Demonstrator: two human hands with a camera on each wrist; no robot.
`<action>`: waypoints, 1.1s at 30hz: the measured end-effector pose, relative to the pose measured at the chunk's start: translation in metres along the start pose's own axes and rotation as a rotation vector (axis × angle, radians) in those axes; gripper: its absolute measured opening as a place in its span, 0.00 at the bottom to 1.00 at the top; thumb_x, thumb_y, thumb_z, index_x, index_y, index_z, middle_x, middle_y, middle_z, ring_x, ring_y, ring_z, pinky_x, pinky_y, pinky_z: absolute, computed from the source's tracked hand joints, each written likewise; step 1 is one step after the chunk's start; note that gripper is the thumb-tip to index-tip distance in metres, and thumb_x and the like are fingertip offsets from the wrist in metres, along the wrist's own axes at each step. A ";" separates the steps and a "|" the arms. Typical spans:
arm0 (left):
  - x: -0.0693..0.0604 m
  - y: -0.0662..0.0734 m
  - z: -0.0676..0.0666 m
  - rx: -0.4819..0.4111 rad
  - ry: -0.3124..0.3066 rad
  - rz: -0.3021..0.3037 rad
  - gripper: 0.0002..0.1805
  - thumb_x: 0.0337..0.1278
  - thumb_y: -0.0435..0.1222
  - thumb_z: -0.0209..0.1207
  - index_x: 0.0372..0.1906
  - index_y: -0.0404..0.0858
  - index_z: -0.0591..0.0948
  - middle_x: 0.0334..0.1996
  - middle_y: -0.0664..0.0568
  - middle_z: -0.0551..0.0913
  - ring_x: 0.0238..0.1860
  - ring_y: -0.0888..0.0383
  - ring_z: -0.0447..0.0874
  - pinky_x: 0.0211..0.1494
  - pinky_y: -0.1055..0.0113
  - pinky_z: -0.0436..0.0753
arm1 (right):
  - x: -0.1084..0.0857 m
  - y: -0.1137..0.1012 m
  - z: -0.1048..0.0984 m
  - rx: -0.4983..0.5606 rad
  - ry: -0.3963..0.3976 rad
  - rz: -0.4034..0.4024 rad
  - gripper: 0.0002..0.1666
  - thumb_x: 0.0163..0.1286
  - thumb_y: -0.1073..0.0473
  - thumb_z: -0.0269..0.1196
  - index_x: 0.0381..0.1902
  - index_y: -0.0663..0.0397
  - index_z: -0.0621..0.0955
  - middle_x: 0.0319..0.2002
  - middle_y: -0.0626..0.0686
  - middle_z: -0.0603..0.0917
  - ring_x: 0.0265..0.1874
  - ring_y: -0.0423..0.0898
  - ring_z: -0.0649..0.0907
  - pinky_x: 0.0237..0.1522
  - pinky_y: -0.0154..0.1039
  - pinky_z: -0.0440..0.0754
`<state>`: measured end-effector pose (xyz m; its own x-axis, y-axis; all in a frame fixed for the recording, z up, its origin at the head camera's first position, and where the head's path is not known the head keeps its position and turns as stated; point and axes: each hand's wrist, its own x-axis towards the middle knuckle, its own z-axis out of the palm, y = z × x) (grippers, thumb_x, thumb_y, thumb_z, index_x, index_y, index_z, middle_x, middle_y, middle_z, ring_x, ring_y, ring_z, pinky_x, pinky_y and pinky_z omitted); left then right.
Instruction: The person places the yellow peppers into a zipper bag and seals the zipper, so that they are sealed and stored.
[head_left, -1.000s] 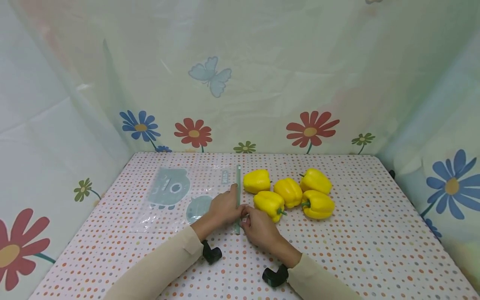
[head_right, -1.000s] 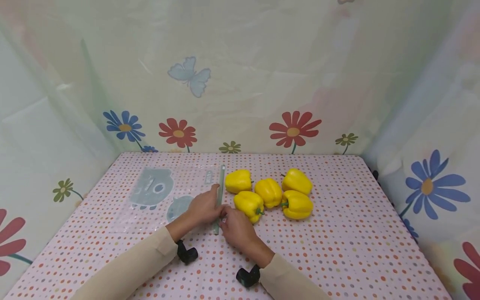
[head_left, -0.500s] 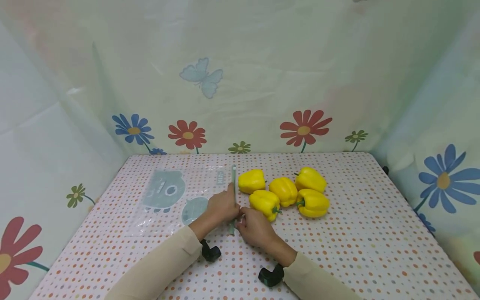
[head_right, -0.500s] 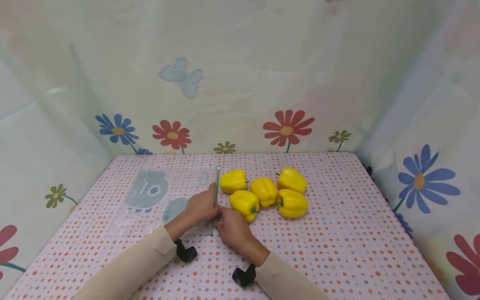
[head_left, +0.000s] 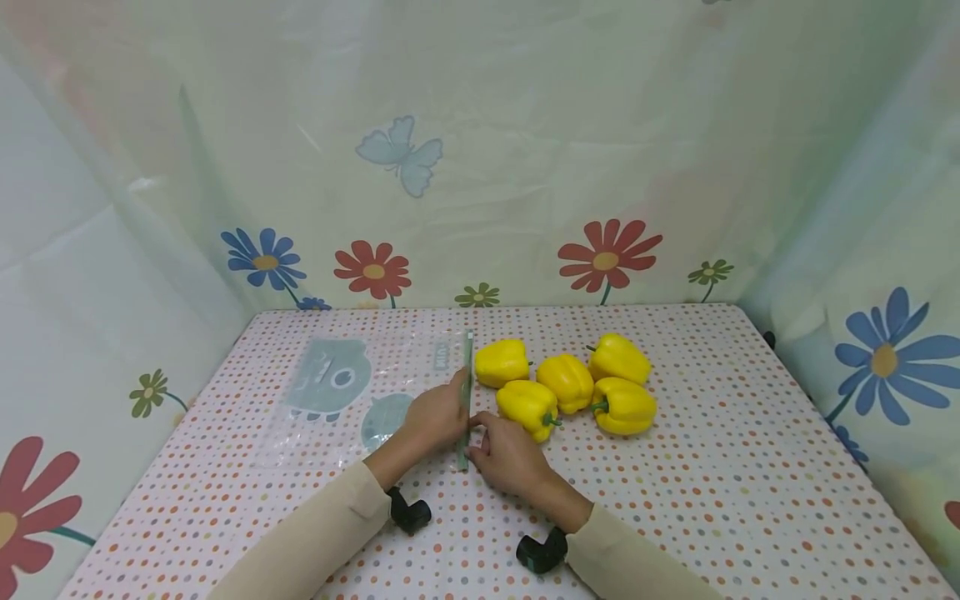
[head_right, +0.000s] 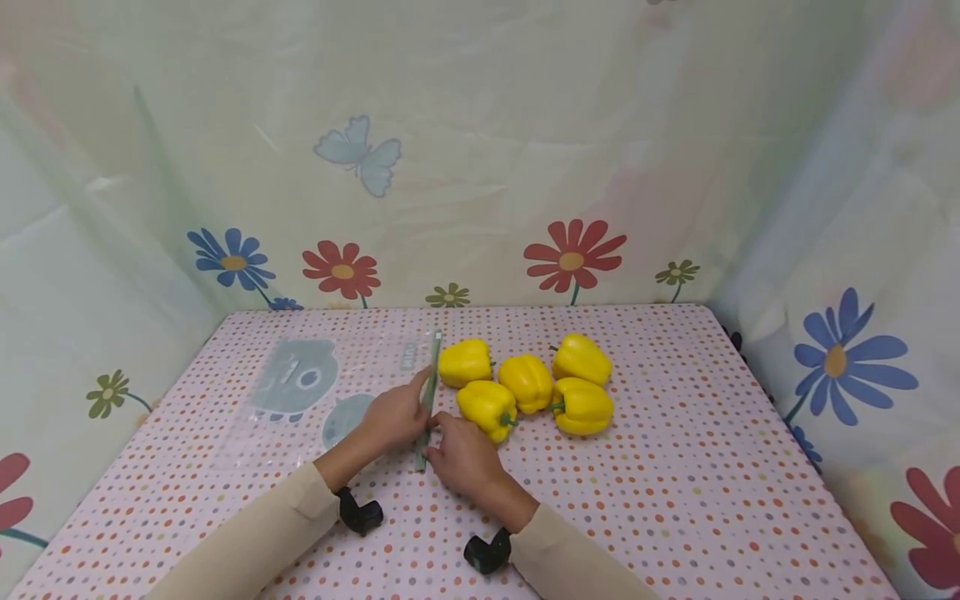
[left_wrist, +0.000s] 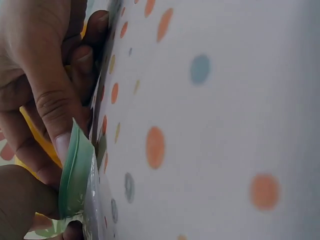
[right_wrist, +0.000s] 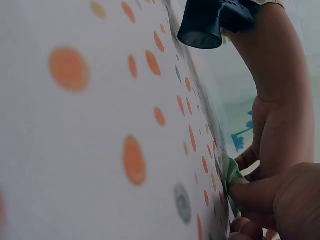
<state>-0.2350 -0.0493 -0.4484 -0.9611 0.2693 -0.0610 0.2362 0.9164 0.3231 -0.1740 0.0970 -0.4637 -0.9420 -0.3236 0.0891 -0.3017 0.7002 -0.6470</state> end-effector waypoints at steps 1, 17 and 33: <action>-0.001 -0.001 0.000 -0.018 0.005 0.003 0.35 0.62 0.39 0.55 0.74 0.41 0.63 0.24 0.50 0.80 0.21 0.58 0.71 0.21 0.67 0.68 | 0.000 0.000 0.000 -0.013 0.000 -0.003 0.24 0.64 0.56 0.68 0.56 0.56 0.79 0.16 0.42 0.73 0.13 0.35 0.70 0.15 0.29 0.67; -0.004 -0.013 0.002 -0.227 0.025 0.002 0.30 0.58 0.35 0.54 0.68 0.39 0.70 0.12 0.59 0.68 0.10 0.64 0.62 0.14 0.72 0.62 | 0.002 -0.001 0.000 -0.172 -0.029 -0.056 0.25 0.64 0.46 0.67 0.56 0.50 0.83 0.32 0.46 0.83 0.24 0.36 0.72 0.26 0.32 0.70; -0.020 -0.010 -0.008 -0.214 0.193 0.062 0.33 0.56 0.34 0.56 0.69 0.33 0.70 0.16 0.59 0.74 0.15 0.64 0.65 0.17 0.71 0.65 | 0.002 -0.003 0.002 -0.208 -0.028 -0.016 0.26 0.62 0.47 0.68 0.57 0.46 0.83 0.22 0.43 0.72 0.20 0.39 0.69 0.19 0.32 0.65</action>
<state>-0.2192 -0.0659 -0.4427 -0.9599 0.2433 0.1389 0.2799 0.8111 0.5136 -0.1743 0.0929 -0.4631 -0.9333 -0.3511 0.0753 -0.3431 0.8100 -0.4756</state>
